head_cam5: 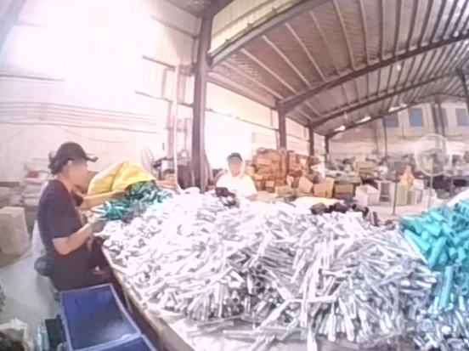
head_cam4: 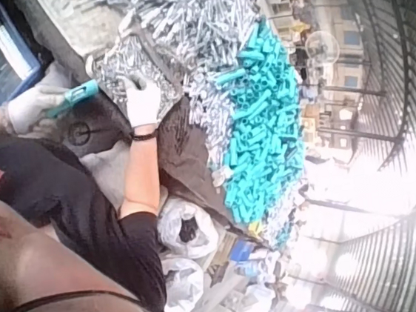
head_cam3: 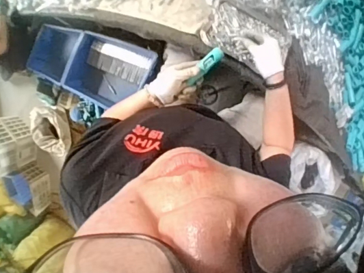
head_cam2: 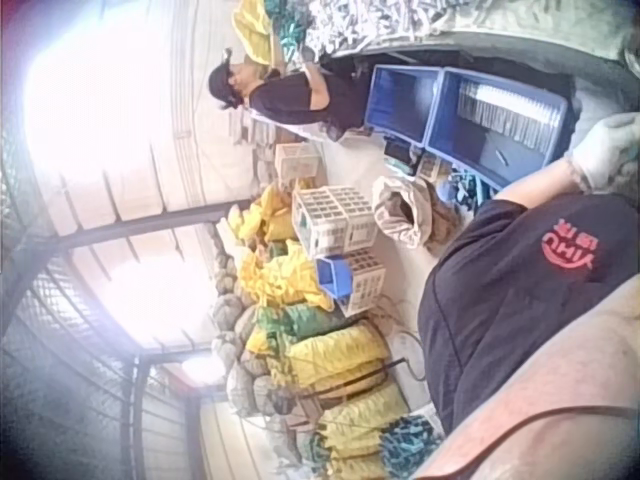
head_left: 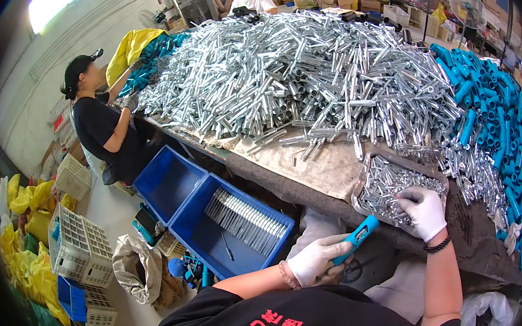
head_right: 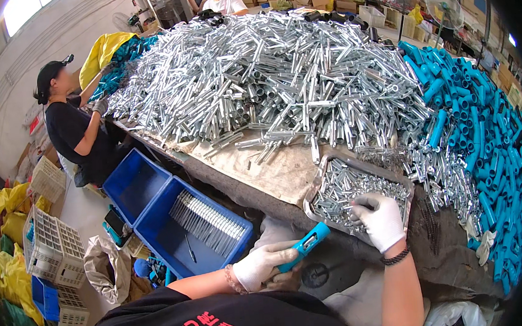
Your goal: Assembling a mechanical component involving a blue handle, metal tubes, and internal springs at a manufacturing workstation.
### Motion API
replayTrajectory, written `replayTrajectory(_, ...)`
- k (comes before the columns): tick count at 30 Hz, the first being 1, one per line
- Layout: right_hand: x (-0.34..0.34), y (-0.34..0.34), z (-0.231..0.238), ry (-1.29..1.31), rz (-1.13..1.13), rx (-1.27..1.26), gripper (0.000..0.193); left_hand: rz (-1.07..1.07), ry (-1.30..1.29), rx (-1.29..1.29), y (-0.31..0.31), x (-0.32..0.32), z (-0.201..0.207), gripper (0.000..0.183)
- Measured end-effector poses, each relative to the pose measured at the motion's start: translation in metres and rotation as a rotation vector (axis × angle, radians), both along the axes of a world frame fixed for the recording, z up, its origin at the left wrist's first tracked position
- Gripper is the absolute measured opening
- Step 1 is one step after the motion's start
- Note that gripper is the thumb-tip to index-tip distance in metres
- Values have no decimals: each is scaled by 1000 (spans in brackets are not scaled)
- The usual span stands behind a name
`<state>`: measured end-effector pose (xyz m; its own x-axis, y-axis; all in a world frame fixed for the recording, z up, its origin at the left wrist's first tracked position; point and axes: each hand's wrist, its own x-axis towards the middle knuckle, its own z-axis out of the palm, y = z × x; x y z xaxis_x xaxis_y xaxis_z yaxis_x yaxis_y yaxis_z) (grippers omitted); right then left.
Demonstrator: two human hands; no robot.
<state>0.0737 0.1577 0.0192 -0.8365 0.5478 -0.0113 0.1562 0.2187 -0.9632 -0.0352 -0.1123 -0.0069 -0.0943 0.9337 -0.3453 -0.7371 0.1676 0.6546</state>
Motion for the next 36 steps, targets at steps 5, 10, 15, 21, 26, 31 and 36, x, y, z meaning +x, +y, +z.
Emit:
replayTrajectory(5,26,-35,38,-65,-116,-57,13,3,282,-4,4,-2,-6,48)
replayTrajectory(10,29,-57,43,58,94,620,12,129,119,-195,0,6,18,45)
replayTrajectory(15,30,-63,17,211,132,823,11,81,95,-88,10,10,18,41)
replayTrajectory(21,23,-72,5,229,190,941,11,61,95,-114,6,16,7,40)
replayTrajectory(26,20,-78,8,212,265,1062,13,55,164,-154,1,20,5,38)
replayTrajectory(31,21,-83,6,283,222,1169,13,6,251,-174,4,25,16,38)
replayTrajectory(36,39,-89,-2,238,230,1295,13,95,320,-272,18,29,4,44)
